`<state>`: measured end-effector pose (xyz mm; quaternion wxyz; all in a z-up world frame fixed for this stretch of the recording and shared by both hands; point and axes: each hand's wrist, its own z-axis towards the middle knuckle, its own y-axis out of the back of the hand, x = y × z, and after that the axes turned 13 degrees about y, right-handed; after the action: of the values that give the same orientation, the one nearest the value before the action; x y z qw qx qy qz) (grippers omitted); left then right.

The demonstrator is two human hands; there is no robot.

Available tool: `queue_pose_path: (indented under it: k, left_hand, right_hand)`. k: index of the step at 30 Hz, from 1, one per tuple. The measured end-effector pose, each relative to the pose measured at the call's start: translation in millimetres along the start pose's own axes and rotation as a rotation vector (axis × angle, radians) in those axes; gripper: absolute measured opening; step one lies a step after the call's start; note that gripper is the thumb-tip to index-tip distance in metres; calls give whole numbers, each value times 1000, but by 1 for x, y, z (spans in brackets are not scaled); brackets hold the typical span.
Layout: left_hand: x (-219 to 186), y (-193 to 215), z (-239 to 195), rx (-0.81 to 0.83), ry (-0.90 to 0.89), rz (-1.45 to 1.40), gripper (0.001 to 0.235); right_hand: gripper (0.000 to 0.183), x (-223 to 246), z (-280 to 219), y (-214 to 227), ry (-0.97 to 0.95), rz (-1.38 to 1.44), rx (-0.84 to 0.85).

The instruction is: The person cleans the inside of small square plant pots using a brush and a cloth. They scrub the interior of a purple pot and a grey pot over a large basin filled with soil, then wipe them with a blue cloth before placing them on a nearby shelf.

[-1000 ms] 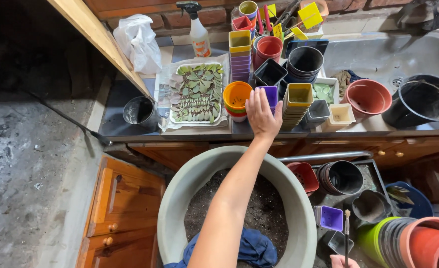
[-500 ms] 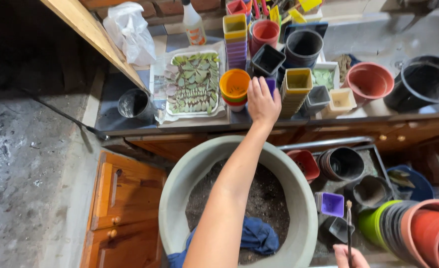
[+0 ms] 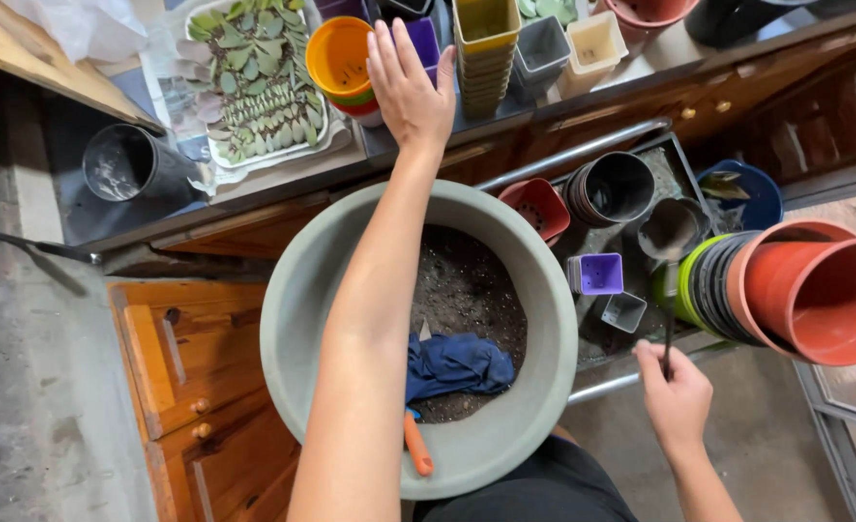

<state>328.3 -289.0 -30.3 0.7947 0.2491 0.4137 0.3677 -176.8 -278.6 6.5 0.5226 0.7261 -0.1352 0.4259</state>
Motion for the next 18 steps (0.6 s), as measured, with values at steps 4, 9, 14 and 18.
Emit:
queue_pose_path:
  k: [4,9,14,18]
  left_hand:
    - [-18,60,-28,-23,75,-251,67]
    - [-45,140,-141,111,20,-690,42]
    - [-59,186,-258,398,79,-769,36]
    - [-64,212,-308,659,171,-797,38]
  right_hand:
    - [20,-46,52,-29,22,-63,17]
    - [39,-95,118,-89,235,-221,-94]
    - [29,-127,144,-119,105,-298,-83]
    - [19,-141,152,-119,8,-417,-35]
